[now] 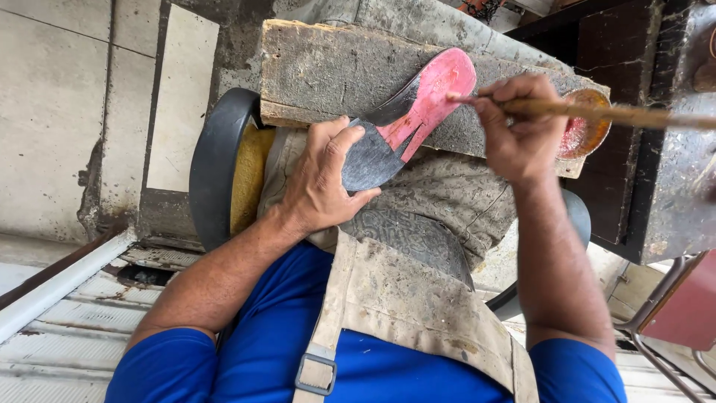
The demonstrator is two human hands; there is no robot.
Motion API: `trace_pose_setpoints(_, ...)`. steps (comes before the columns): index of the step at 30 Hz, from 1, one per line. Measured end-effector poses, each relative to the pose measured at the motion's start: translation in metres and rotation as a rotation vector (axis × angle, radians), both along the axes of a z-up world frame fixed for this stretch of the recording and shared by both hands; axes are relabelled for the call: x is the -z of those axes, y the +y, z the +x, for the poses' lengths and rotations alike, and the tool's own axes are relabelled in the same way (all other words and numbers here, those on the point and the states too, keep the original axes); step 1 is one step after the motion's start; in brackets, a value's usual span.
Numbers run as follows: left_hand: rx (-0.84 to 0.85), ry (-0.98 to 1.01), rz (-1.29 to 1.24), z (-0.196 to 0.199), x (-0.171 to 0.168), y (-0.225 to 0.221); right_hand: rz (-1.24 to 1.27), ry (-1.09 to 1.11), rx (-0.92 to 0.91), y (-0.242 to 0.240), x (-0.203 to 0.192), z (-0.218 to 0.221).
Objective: Applying adhesive to shoe insoles and soles using a brush at a repair bench.
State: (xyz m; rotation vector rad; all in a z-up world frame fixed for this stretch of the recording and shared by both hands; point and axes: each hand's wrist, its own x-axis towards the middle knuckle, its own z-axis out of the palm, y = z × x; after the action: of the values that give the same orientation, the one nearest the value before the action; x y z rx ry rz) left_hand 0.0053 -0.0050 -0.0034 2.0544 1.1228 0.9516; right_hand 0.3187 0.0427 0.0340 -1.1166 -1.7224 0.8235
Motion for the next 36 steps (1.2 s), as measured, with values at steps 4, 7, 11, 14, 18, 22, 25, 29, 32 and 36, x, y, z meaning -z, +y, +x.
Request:
trace_pose_setpoints(4,0.025,-0.085,-0.052,0.000,-0.002,0.002,0.044,0.112,0.059,-0.036,0.014,-0.040)
trace_pose_setpoints(7,0.033,-0.090,-0.055,-0.001,-0.003,0.002,0.065,0.126,0.116,-0.039,0.033,-0.029)
trace_pose_setpoints(11,0.021,-0.098,-0.076,0.002,-0.002,0.000,0.219,0.090,0.197,0.006,0.018,0.020)
trace_pose_setpoints(14,0.023,-0.097,-0.088,0.001,-0.005,0.001,0.238,0.112,0.100,0.027,-0.008,0.022)
trace_pose_setpoints(18,0.021,-0.071,-0.086,0.001,-0.001,0.001,0.189,0.108,-0.001,0.035,-0.002,0.019)
trace_pose_setpoints(22,0.009,-0.084,-0.082,0.002,-0.002,0.001,0.125,0.107,0.008,0.005,0.010,0.009)
trace_pose_setpoints(25,0.025,-0.083,-0.089,0.001,0.002,0.002,0.043,0.152,0.017,-0.031,0.001,-0.032)
trace_pose_setpoints(29,0.038,-0.107,-0.093,-0.001,0.000,0.002,0.125,0.190,0.062,-0.027,0.008,-0.015)
trace_pose_setpoints(32,0.010,-0.104,-0.086,0.002,0.001,0.000,0.213,0.028,0.124,-0.024,0.022,-0.003)
trace_pose_setpoints(36,0.006,-0.087,-0.103,0.002,0.004,0.000,0.085,0.177,0.046,-0.038,0.013,-0.042)
